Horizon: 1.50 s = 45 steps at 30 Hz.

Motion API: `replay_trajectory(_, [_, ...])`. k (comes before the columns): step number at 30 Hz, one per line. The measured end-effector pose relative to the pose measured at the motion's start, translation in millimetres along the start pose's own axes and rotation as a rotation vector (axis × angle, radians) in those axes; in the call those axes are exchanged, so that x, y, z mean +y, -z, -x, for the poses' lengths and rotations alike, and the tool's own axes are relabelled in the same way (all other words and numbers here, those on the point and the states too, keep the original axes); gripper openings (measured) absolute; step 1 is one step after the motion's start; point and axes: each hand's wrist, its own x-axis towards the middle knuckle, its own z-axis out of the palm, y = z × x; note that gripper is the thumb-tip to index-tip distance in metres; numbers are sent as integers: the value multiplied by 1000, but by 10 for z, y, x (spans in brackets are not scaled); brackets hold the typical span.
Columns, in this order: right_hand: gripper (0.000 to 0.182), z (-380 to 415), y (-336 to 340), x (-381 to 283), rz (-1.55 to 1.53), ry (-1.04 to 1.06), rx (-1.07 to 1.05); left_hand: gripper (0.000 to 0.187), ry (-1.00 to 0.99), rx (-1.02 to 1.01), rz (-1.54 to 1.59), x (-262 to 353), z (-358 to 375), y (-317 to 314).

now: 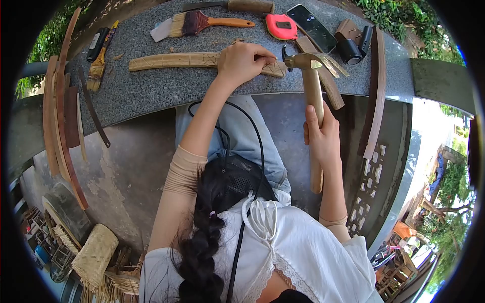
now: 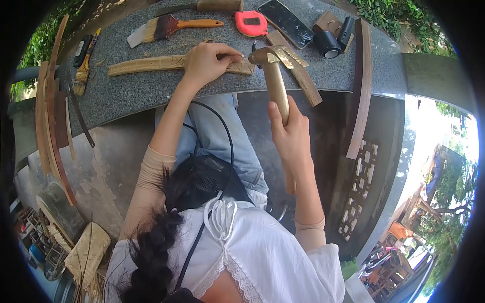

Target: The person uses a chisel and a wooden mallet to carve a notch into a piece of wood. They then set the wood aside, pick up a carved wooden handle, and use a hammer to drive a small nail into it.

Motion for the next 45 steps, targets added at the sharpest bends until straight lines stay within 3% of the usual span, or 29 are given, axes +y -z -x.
replay_trajectory(4, [40,-5,-111,209,-2,-60,-43,13,11,-19,-29,22,-11,-5])
replay_trajectory(6, [40,-23,-169,261,-18,-49,-38,14,-140,164,-177,-42,-12,-63])
replay_trajectory(9, [41,-33,-197,274,-39,-51,-27,16,-68,117,54,-170,-121,-121])
replay_trajectory(15, [41,-14,-233,279,-66,-46,-22,16,-1,58,-131,-4,-51,-43])
replay_trajectory(34, [39,-25,-256,318,-120,-41,-25,12,-71,42,-85,-121,-85,-125])
replay_trajectory(36, [39,-24,-250,315,-124,-45,-23,12,-151,114,-118,-151,-77,-151])
replay_trajectory(45, [40,-122,25,31,-43,30,65,13,-51,16,-96,-94,-74,-100])
